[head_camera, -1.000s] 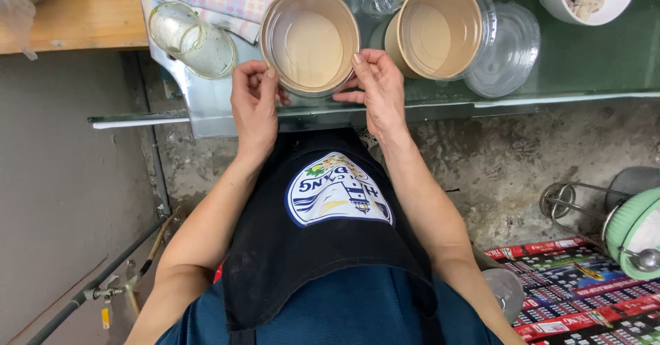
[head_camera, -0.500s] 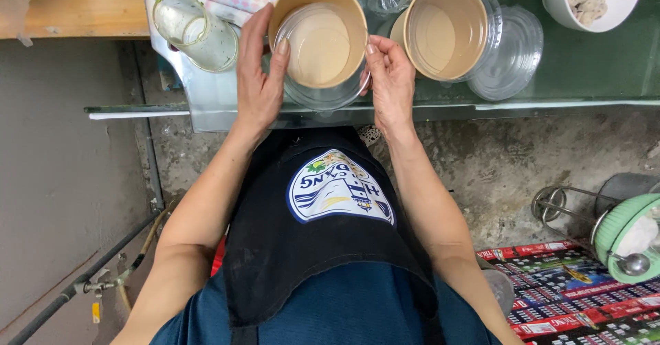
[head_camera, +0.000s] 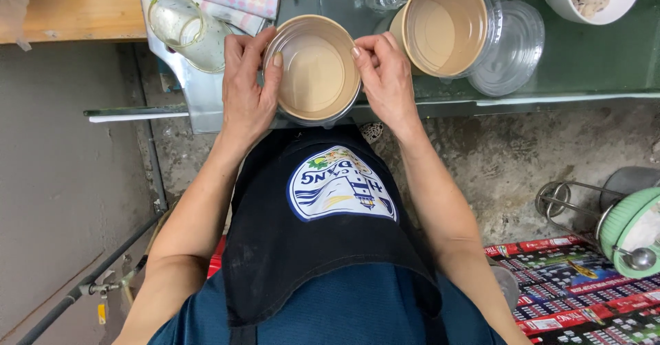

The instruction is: Assembling plastic lids and paper bowls for food packaging.

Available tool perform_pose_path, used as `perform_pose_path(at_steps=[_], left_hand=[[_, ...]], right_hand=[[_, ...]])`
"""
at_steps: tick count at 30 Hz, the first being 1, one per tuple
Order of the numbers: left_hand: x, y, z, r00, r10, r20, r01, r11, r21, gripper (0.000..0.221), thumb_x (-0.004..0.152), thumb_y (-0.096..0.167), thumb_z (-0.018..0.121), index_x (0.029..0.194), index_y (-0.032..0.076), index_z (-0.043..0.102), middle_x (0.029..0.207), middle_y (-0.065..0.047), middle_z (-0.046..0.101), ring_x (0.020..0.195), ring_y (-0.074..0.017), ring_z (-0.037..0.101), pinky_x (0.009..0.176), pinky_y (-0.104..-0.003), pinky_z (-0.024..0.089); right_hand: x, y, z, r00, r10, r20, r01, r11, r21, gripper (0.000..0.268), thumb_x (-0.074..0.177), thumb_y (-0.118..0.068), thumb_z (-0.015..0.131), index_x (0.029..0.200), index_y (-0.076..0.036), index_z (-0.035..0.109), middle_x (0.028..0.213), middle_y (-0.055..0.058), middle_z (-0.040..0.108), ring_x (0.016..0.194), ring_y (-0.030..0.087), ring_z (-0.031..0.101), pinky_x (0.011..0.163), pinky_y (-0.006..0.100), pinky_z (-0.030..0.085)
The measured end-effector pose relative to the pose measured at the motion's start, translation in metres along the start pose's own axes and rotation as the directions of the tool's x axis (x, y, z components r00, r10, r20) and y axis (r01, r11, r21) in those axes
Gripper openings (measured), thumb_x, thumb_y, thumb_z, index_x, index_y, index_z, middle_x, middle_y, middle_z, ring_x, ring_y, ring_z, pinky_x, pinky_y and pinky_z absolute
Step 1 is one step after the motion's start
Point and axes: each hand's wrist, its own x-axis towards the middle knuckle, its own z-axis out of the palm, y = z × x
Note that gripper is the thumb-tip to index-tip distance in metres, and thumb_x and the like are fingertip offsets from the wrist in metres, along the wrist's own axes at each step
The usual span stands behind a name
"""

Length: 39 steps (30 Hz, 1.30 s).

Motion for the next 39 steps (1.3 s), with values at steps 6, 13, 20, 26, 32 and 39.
perform_pose_path(at_steps=[6,13,20,26,32,39], left_hand=[[0.007,0.002,0.004,0.999,-0.039,-0.017,0.038,0.998,-0.057,0.029,0.112,0.012,0.060,0.139,0.001,0.061,0.111,-0.010,0.051,0.088,-0.0186,0.055,0.080,-0.032,0.050],[0.003,-0.006,0.009,0.998,-0.064,-0.017,0.062,0.994,-0.091,0.029,0.109,0.011,0.062,0.136,0.001,0.067,0.100,-0.009,0.048,0.087,-0.0189,0.052,0.077,-0.032,0.047],[-0.008,-0.009,0.016,0.993,-0.106,-0.059,0.096,0.985,-0.146,0.027,0.113,0.013,0.058,0.136,0.005,0.070,0.092,-0.006,0.046,0.086,-0.0170,0.050,0.078,-0.031,0.046],[-0.016,-0.008,0.016,0.940,-0.342,0.011,0.326,0.885,-0.334,0.025,0.109,0.020,0.062,0.126,0.001,0.068,0.088,-0.001,0.054,0.081,-0.0105,0.050,0.074,-0.026,0.045],[-0.029,0.006,0.003,0.836,-0.536,0.114,0.522,0.715,-0.465,0.027,0.107,0.027,0.062,0.102,0.001,0.056,0.078,-0.002,0.058,0.063,-0.0088,0.055,0.056,-0.022,0.046],[-0.025,-0.006,0.017,0.701,-0.655,0.283,0.639,0.398,-0.658,0.032,0.107,0.030,0.060,0.095,0.000,0.053,0.069,-0.005,0.058,0.051,-0.0166,0.065,0.047,-0.028,0.056]], right_hand=[[0.007,-0.007,-0.002,0.994,-0.112,-0.003,0.111,0.992,-0.053,0.025,0.116,-0.015,0.056,0.132,0.000,0.067,0.110,0.009,0.069,0.089,0.012,0.066,0.078,0.028,0.055],[0.013,-0.031,-0.007,0.939,0.295,0.177,-0.338,0.887,0.316,0.027,0.110,-0.018,0.050,0.125,-0.002,0.067,0.078,0.001,0.071,0.049,0.004,0.058,0.041,0.021,0.048],[-0.006,-0.004,-0.001,0.898,0.366,0.243,-0.439,0.768,0.466,0.028,0.111,-0.019,0.055,0.127,-0.002,0.069,0.078,0.000,0.067,0.056,0.003,0.058,0.048,0.020,0.050],[-0.014,-0.001,-0.005,0.827,0.457,0.327,-0.561,0.632,0.536,0.027,0.106,-0.019,0.058,0.122,0.002,0.062,0.083,0.004,0.068,0.063,0.009,0.067,0.051,0.026,0.060],[-0.043,-0.006,-0.008,0.759,0.491,0.427,-0.646,0.493,0.583,0.020,0.103,-0.014,0.058,0.114,0.002,0.054,0.089,0.009,0.068,0.075,0.019,0.073,0.062,0.035,0.068],[-0.040,0.007,0.002,0.751,0.477,0.456,-0.613,0.247,0.750,0.017,0.099,-0.005,0.063,0.110,0.001,0.051,0.096,0.016,0.071,0.081,0.026,0.076,0.074,0.042,0.067]])
